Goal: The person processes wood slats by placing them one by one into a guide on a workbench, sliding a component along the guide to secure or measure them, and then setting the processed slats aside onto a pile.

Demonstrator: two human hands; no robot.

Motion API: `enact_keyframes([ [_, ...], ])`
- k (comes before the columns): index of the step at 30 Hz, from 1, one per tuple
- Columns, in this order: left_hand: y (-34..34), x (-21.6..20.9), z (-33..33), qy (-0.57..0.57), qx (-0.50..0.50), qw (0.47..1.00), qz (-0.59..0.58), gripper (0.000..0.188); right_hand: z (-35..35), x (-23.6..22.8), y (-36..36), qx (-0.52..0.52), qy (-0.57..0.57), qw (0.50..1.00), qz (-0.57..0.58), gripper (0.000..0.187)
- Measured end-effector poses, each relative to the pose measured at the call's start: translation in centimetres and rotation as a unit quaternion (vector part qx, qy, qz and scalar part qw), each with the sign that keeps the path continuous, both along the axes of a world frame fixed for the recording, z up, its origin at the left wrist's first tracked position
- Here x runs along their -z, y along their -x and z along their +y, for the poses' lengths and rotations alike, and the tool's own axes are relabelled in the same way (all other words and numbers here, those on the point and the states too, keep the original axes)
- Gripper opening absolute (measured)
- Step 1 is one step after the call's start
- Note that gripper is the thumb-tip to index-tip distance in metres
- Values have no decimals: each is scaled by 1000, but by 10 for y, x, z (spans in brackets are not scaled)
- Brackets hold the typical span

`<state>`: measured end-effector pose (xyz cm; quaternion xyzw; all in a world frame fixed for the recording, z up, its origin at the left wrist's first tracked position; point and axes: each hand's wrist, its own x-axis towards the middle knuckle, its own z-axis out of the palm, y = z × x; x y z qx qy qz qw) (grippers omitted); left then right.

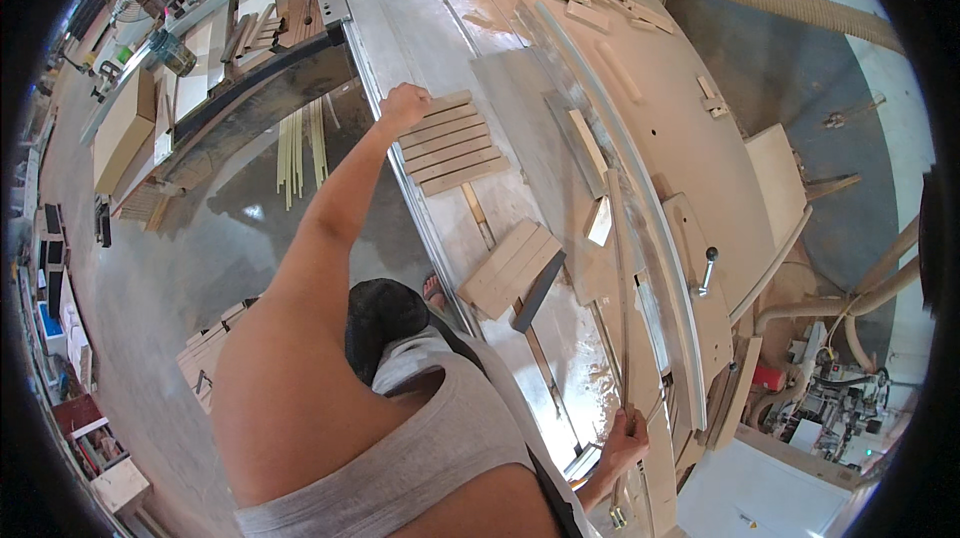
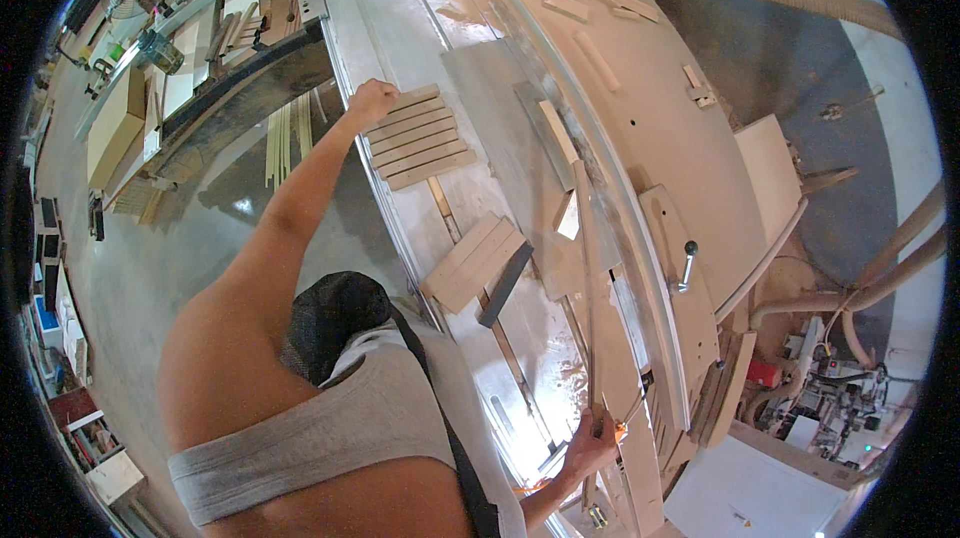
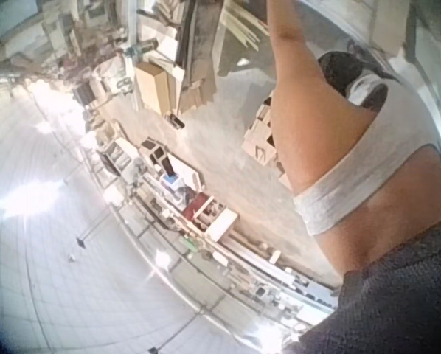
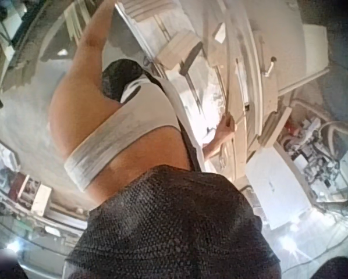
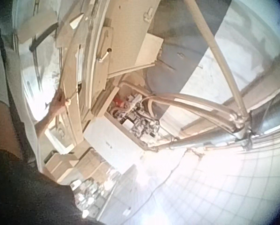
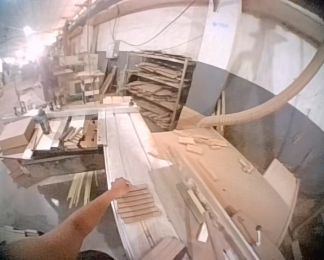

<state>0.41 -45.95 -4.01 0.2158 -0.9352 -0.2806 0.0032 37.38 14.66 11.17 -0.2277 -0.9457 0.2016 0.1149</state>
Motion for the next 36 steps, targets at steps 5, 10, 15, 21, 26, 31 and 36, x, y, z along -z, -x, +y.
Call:
enact_keyframes([
  [5,6,35,-26,-37,24,999,8,27,3,4,-10,12,-10,999,-36,26],
  [10,-4,24,-15,35,12,998,56,26,3,4,-17,11,-3,1000,-7,30],
  [15,-27,-51,54,-17,80,969,234,22,2,-7,-23,15,36,999,-25,21],
  [21,-155,-95,231,-255,294,903,182,18,12,-12,-33,7,39,999,-5,18],
  [26,-229,-66,334,-146,361,920,47,44,36,1,-59,23,88,995,27,17],
  [31,-239,-51,380,7,263,965,17,65,53,-6,-84,49,97,994,2,17],
  [36,-230,-26,391,53,164,981,90,58,80,-4,-115,71,73,995,-14,17],
])
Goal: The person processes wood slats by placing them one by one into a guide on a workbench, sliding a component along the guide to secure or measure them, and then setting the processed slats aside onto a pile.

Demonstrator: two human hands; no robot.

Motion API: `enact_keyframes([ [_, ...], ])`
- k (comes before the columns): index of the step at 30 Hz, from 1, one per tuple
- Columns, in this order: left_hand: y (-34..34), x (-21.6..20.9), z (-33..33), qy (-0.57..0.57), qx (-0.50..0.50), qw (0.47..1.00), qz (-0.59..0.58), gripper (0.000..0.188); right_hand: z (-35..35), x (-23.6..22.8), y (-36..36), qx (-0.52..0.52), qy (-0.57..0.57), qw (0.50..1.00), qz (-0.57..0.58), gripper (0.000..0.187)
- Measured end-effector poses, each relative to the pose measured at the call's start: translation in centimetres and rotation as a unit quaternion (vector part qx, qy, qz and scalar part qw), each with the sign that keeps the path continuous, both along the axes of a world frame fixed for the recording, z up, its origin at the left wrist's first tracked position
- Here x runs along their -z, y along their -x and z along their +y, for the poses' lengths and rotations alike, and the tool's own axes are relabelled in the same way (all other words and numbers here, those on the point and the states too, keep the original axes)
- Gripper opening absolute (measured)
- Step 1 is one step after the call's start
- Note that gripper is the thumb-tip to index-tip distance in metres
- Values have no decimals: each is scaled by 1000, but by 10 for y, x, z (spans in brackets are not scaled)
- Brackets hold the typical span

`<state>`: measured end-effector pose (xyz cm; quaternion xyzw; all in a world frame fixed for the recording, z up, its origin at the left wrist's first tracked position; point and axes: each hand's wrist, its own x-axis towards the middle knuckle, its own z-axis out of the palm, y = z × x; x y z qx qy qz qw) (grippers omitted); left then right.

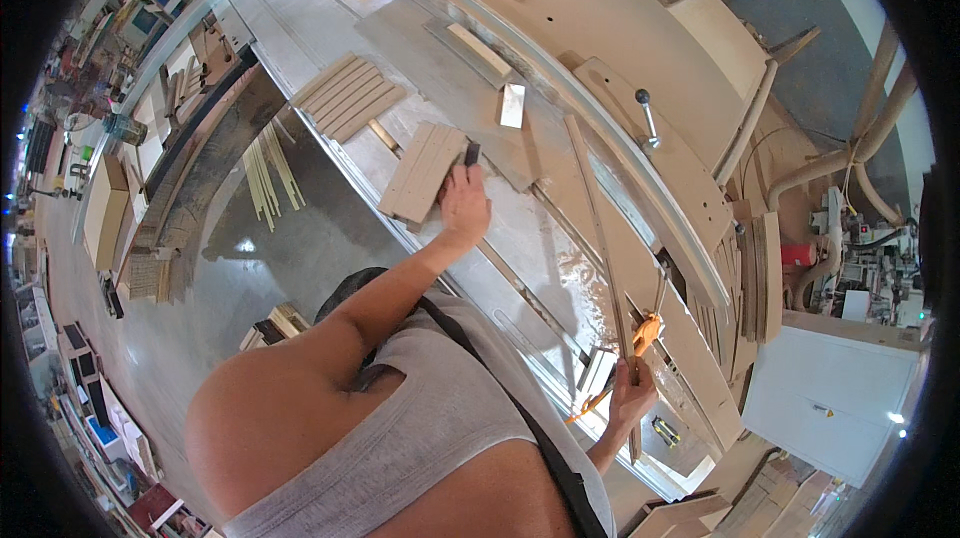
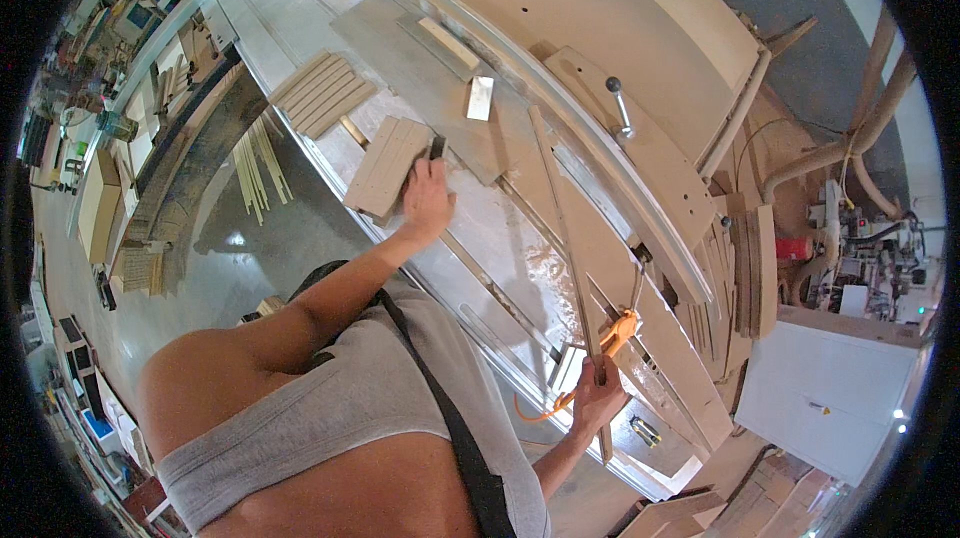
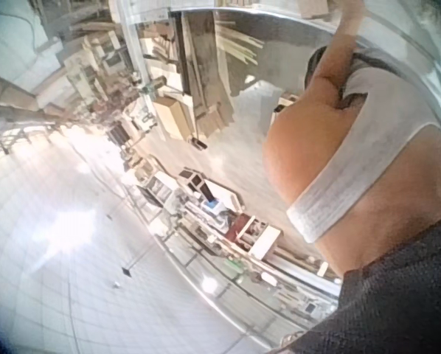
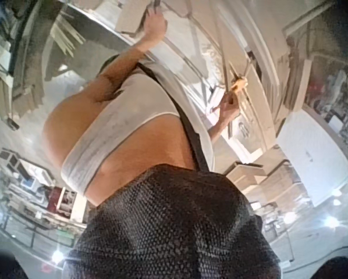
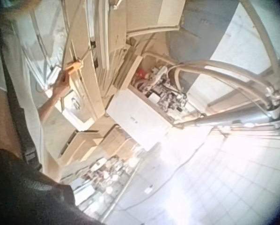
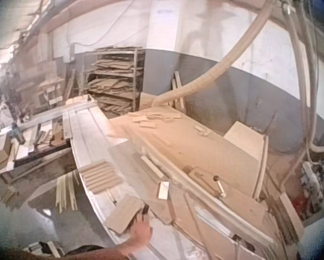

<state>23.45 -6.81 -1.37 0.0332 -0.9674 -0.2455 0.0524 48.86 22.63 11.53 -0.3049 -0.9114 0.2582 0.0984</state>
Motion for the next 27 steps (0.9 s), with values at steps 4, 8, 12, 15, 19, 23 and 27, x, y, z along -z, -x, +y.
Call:
enact_keyframes([
  [4,0,1,8,-15,-44,999,18,56,28,9,-18,8,23,999,22,19],
  [8,0,6,18,-2,-67,998,19,54,52,11,-27,11,8,1000,-5,19],
  [12,9,17,18,11,-80,996,27,45,73,22,-28,15,49,999,0,21],
  [15,16,26,18,-115,-122,986,17,42,87,27,-27,3,35,999,-19,23],
  [19,32,6,42,-264,-200,943,17,39,102,34,-25,-3,42,999,-30,25],
  [23,47,47,68,-370,-250,891,86,33,111,35,-27,-18,42,998,-30,24],
  [27,60,32,100,-417,-213,868,162,31,105,23,-30,-4,57,998,-28,24],
])
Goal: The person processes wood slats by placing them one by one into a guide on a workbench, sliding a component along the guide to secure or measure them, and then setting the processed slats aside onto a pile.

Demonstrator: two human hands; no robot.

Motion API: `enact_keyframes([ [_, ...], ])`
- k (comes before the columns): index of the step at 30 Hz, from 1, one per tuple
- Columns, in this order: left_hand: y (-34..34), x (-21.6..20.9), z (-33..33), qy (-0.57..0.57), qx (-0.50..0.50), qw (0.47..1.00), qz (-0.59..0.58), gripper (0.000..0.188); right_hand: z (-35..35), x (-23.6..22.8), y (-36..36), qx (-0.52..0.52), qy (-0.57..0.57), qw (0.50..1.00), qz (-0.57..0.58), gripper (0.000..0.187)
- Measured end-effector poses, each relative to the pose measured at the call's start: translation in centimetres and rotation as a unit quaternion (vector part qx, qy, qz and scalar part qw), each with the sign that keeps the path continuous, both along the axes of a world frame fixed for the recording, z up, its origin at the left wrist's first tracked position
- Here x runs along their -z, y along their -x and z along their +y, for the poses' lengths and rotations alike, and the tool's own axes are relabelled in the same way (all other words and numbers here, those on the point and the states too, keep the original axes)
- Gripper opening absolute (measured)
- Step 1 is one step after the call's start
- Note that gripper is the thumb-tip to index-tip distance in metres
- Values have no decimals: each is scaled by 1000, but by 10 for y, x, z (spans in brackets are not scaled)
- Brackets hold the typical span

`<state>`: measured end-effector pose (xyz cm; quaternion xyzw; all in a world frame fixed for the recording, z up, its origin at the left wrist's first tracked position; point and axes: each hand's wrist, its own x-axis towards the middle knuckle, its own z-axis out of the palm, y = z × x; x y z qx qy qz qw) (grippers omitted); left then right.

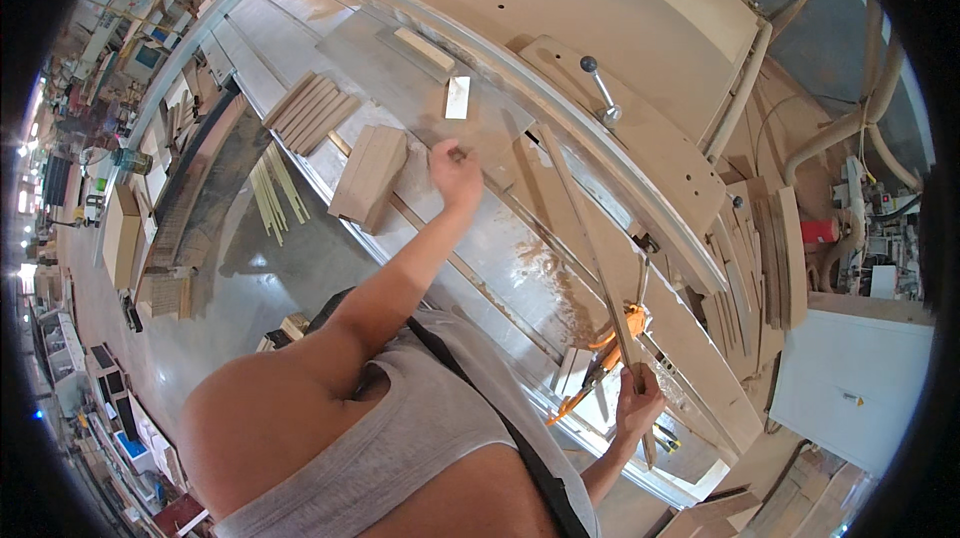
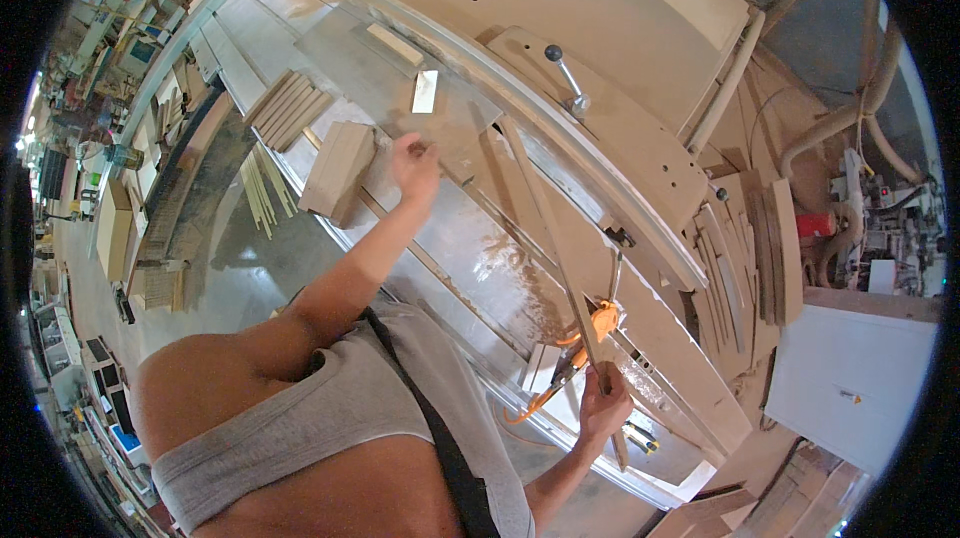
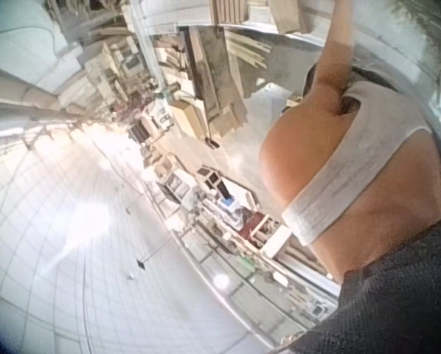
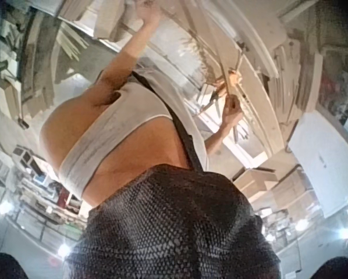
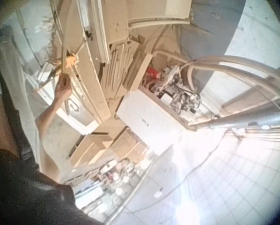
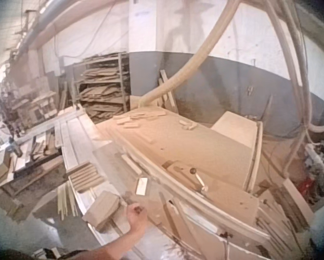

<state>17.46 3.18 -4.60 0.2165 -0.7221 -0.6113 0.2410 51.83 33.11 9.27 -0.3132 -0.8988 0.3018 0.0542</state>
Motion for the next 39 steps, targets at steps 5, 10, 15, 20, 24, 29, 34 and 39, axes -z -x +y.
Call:
enact_keyframes([
  [5,87,-7,31,97,9,995,-33,31,-4,-8,-1,2,-32,999,-44,19],
  [10,131,10,38,144,15,986,-84,32,-7,-2,-9,-4,-37,999,4,17],
  [15,104,-18,52,98,120,983,-101,37,-11,-6,-10,32,-45,998,-15,16],
  [20,97,-45,70,19,167,974,-153,52,-6,-11,2,13,-41,999,-18,17],
  [24,111,-33,72,-124,173,965,-152,69,13,3,7,-26,-75,997,-21,21],
  [29,99,-60,61,-194,191,947,-170,73,25,-13,27,-11,-70,997,-42,22],
  [34,103,-62,54,-230,206,935,-175,73,30,-31,51,-26,-89,992,-85,24],
  [39,114,-48,46,-293,198,921,-165,75,40,-31,71,-66,-111,989,-65,24],
])
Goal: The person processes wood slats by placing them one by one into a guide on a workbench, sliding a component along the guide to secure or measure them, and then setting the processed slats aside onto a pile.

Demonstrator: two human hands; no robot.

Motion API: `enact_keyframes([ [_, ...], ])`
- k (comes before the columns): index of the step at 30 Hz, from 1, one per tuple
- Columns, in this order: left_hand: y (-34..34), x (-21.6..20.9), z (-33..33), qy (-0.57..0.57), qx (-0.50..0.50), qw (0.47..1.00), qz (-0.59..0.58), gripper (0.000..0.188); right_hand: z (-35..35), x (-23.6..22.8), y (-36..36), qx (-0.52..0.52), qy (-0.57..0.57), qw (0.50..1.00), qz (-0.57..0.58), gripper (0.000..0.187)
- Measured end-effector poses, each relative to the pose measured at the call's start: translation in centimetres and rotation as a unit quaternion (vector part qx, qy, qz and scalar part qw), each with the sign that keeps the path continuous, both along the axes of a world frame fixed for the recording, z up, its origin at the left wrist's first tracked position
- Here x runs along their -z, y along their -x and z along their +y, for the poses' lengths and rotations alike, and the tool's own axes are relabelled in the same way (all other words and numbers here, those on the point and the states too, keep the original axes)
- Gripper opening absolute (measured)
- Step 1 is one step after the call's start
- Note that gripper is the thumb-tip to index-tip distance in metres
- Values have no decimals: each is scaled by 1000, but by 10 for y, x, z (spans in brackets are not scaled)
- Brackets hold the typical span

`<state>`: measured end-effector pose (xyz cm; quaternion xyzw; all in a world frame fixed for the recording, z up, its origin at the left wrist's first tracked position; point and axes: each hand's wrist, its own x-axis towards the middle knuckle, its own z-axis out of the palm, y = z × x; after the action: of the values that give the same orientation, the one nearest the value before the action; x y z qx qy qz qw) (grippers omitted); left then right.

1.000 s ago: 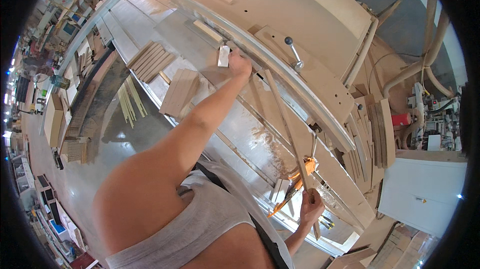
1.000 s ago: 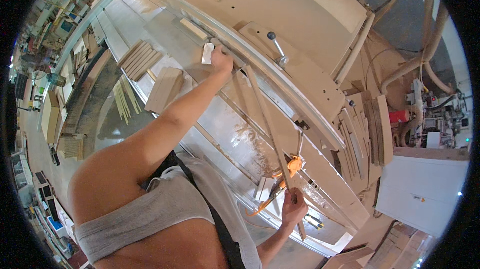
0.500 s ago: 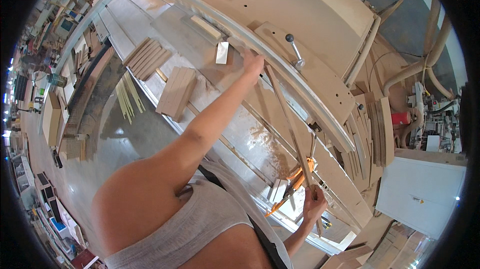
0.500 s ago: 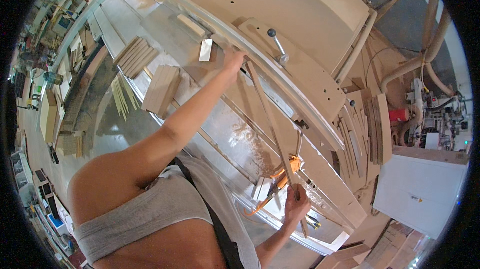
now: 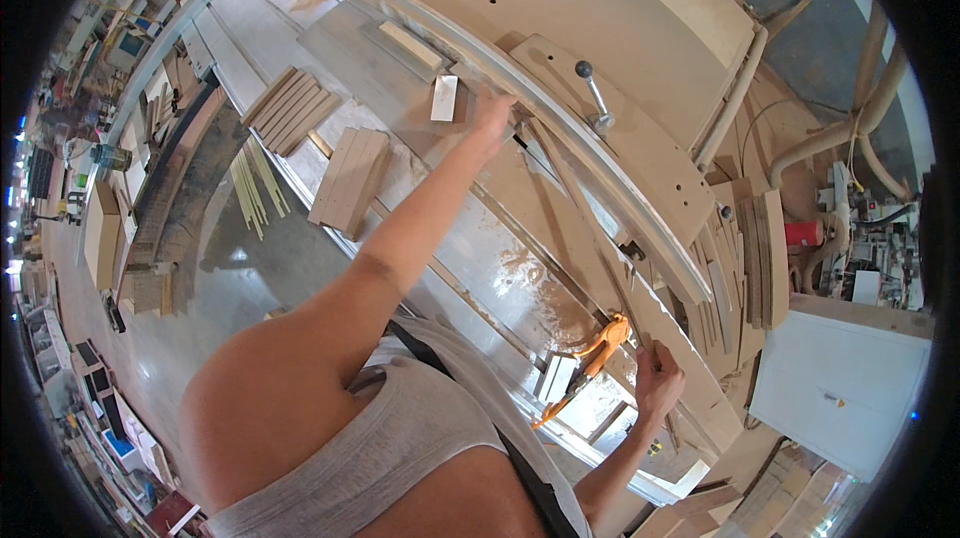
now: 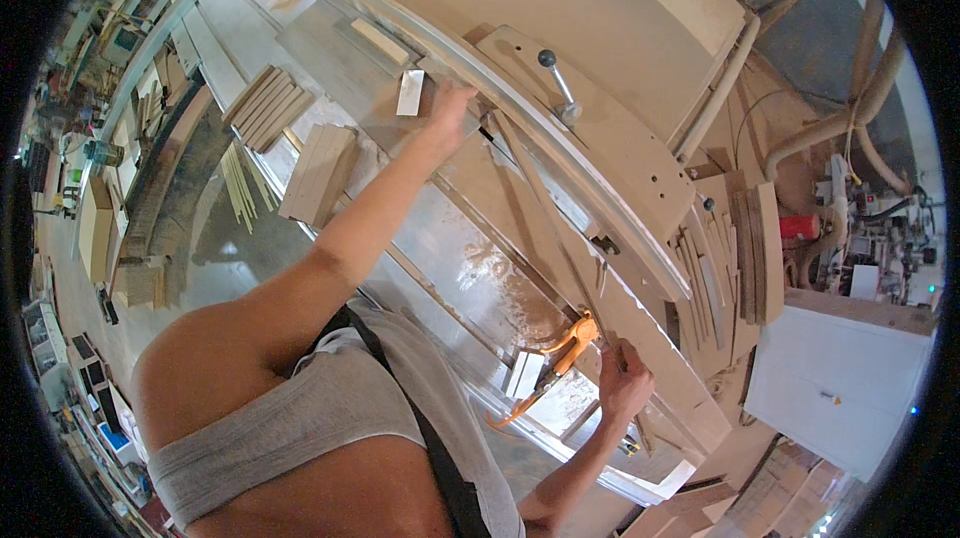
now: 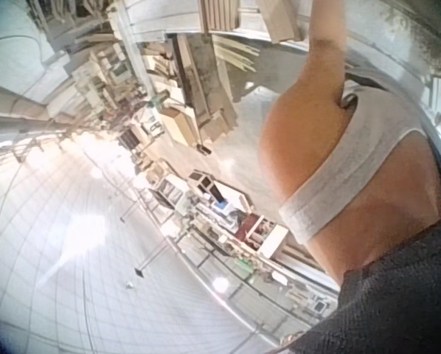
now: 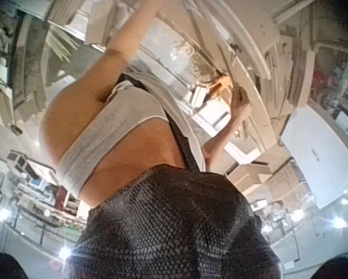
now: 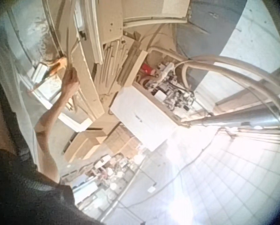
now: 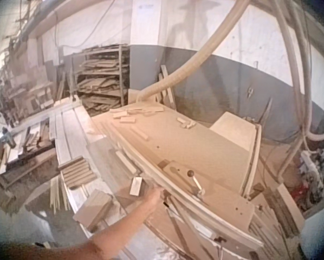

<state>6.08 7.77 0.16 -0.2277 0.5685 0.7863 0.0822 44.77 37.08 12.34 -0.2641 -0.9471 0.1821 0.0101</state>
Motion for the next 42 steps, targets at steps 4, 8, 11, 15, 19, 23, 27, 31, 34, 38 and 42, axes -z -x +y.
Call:
enact_keyframes([
  [4,4,-10,-14,-25,31,999,5,84,6,-3,21,-20,-14,999,23,26],
  [8,12,-5,-24,-1,44,999,-13,90,3,-6,48,-47,-19,999,-5,28],
  [11,13,-8,-37,1,69,997,-14,89,-8,-4,71,-63,-66,996,-2,27],
  [15,-9,-36,-52,24,151,988,-5,86,-21,-8,92,-69,-101,992,-14,25],
  [19,-18,-35,-83,-1,165,985,55,76,-38,-12,120,-100,-106,989,-8,25],
  [23,-2,-51,-141,18,132,990,50,66,-55,-15,150,-125,-109,986,-22,26],
  [27,16,-66,-205,66,33,995,61,64,-72,-12,184,-137,-131,982,-17,29],
  [31,52,-33,-278,98,-1,994,52,64,-87,-18,218,-158,-101,982,-13,31],
  [34,74,-33,-302,136,-34,990,24,64,-106,-17,246,-191,-115,975,10,30],
  [38,133,3,-342,197,-35,977,70,62,-147,-17,307,-217,-129,967,19,27],
  [42,216,25,-369,361,-7,931,49,63,-189,-25,367,-224,-130,965,-39,23],
])
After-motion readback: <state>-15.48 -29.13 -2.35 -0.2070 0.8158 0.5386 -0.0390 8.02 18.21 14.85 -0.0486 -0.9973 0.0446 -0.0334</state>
